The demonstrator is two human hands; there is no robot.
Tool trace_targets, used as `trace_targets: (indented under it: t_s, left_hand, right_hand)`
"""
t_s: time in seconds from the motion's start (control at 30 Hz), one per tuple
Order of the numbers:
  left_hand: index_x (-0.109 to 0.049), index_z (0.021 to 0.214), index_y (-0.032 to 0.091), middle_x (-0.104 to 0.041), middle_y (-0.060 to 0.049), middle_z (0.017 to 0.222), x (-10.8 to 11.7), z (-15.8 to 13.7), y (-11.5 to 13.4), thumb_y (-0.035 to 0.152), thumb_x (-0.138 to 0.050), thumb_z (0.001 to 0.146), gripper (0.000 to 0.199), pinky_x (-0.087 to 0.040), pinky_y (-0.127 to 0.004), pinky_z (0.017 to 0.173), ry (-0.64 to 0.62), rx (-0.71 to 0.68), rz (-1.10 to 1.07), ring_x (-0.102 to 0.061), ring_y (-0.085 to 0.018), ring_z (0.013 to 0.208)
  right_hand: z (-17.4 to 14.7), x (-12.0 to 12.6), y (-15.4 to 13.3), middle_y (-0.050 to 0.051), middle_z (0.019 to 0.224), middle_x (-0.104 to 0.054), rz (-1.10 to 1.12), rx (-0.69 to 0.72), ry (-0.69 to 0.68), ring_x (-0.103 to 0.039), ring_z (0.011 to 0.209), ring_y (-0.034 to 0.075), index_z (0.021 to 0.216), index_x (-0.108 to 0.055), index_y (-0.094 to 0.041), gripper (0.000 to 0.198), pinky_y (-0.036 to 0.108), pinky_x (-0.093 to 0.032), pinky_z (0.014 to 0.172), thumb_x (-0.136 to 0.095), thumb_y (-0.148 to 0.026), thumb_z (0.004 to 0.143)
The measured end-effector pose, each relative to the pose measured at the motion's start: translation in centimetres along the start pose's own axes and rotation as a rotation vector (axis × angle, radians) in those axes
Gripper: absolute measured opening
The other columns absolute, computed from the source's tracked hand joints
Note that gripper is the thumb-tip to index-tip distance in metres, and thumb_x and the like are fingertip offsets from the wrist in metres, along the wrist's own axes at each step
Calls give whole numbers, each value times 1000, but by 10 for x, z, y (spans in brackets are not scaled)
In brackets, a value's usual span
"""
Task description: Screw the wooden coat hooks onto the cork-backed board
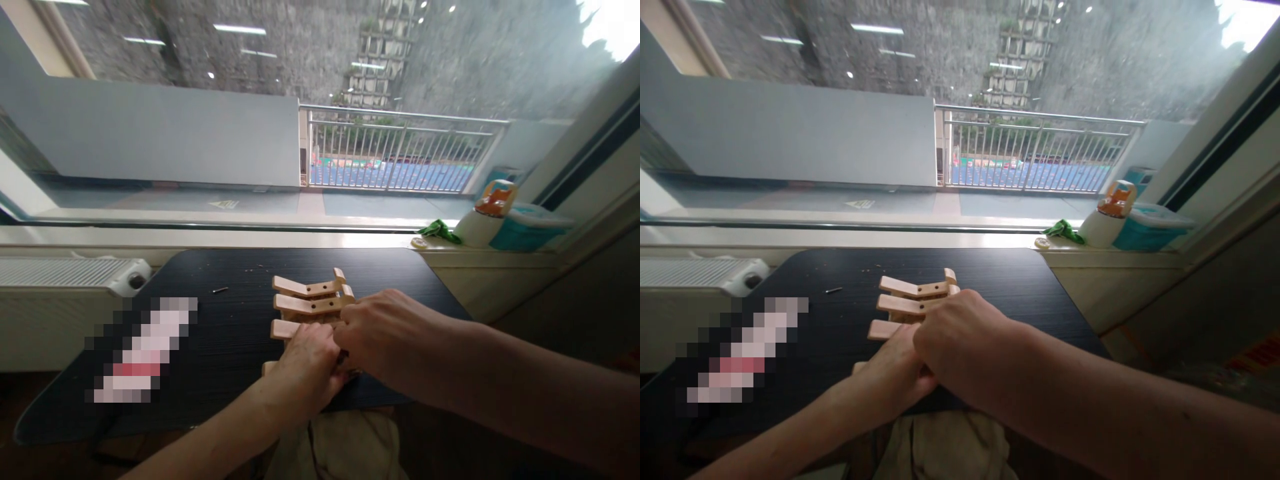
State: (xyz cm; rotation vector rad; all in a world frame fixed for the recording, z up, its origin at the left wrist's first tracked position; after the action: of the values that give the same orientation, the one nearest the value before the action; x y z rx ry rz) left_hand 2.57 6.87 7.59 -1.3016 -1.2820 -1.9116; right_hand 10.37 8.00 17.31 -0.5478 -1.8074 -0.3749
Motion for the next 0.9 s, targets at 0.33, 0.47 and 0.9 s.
trace_targets:
  t_s: [0.33, 0.47, 0.9]
  left_hand:
    - [-67, 83, 21, -65, -6, 94, 5, -10, -2, 25, -56, 77, 13, -35, -39, 92, -28, 30, 96, -55, -23, 99]
    - [-67, 85, 21, -65, -7, 96, 4, -6, -4, 24, -57, 75, 14, -37, -38, 92, -26, 41, 64, -55, -24, 101]
    - [-66, 80, 19, -64, -9, 94, -6, -5, -8, 21, -51, 79, 16, -40, -39, 91, -80, 63, 13, -55, -24, 100]
  right_hand:
    - [-3, -9, -1, 4, 69, -65, -32, -7, -23, -52, 59, 11, 69, -65, -13, 21, 26, -25, 49, -49, -11, 82]
    - [-3, -9, 3, 3, 64, -62, -33, 39, 21, -52, 55, 11, 65, -63, -12, 21, 23, -30, 49, -50, -5, 79]
    - [8, -12, 10, 5, 65, -63, 38, 129, 72, -55, 59, 12, 64, -65, -13, 18, 22, -38, 56, -54, -5, 76]
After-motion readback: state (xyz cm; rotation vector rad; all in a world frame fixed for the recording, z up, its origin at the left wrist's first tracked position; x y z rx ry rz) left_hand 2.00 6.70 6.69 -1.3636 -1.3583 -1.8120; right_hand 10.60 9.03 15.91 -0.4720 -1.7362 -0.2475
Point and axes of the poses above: each hand's wrist, its own z-axis towards the middle knuckle, its own x-axis out of the back of the hand, y = z × x, the point moved 4 cm from there along z, towards the middle knuckle
